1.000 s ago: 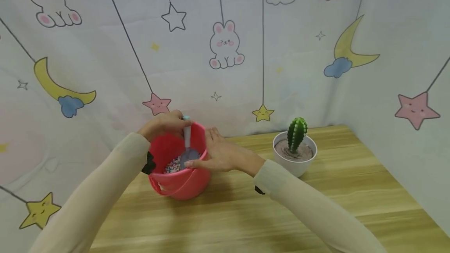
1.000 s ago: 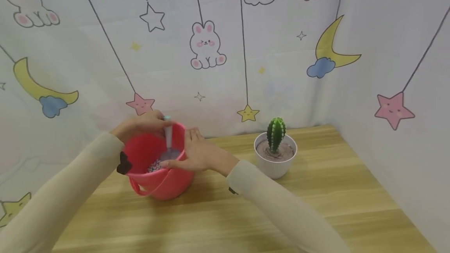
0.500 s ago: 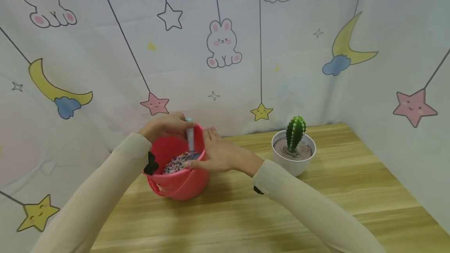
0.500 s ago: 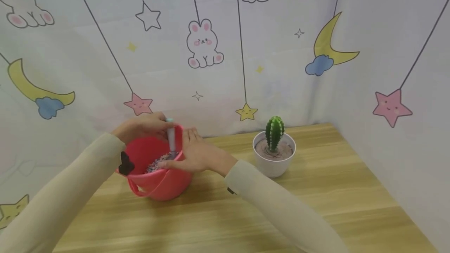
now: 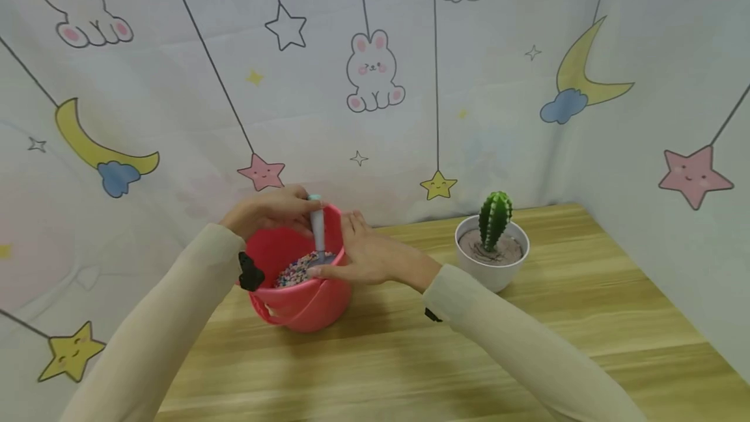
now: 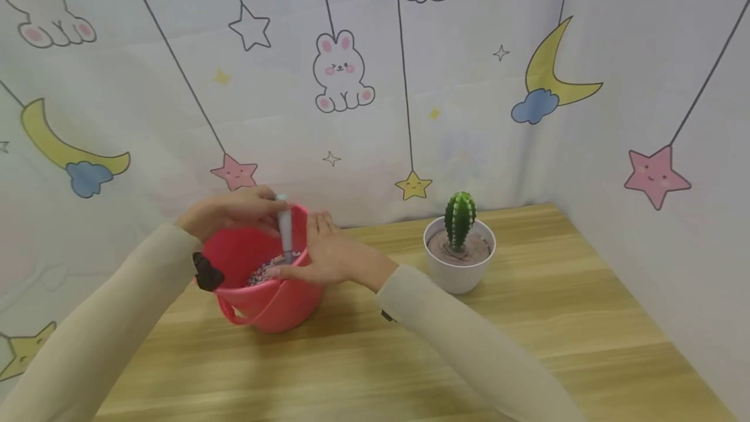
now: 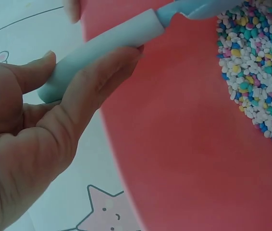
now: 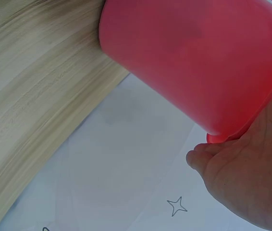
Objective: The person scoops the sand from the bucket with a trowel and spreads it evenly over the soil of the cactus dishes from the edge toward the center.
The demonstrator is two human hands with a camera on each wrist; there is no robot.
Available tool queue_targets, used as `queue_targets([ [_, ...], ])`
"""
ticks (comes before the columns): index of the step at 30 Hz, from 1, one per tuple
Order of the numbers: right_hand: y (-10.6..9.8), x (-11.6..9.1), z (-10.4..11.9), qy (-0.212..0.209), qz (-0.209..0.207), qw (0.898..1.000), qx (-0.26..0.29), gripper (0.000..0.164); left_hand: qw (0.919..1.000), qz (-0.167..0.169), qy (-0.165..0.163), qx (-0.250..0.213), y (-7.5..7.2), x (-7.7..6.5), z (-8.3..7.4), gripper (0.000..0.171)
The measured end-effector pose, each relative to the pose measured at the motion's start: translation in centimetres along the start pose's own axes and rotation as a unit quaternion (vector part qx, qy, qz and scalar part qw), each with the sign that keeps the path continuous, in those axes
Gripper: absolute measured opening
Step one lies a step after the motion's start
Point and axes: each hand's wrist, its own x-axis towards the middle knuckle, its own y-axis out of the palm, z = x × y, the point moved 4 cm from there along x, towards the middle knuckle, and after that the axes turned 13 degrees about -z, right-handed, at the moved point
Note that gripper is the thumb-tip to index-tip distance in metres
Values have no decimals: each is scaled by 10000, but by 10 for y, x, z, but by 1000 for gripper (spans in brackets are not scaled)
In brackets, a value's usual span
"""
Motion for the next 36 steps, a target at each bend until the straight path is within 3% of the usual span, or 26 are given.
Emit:
queue_targets([
  [7, 0, 0, -1, -3, -21, 10000, 30, 118, 9987, -45, -107, -492, -13, -6, 11, 39],
  [13, 1, 0, -1, 4, 6, 10000, 100, 116, 9931, -86, -232, -1147, -23, -9, 19, 42],
  [18, 2, 0, -2, 46, 55, 9998, 166, 117, 9894, -258, -298, -1400, -28, -14, 25, 43],
  [24, 0, 1, -3, -44, 223, 9997, -88, 124, 9817, -406, -556, -1776, -31, -22, 32, 45],
  [31, -2, 1, -6, -1, 320, 9994, -96, 131, 9678, -840, -891, -2199, -32, -30, 41, 44],
  [36, -1, 2, -5, 5, 250, 9995, -176, 132, 9604, -803, -952, -2493, -33, -33, 53, 41],
])
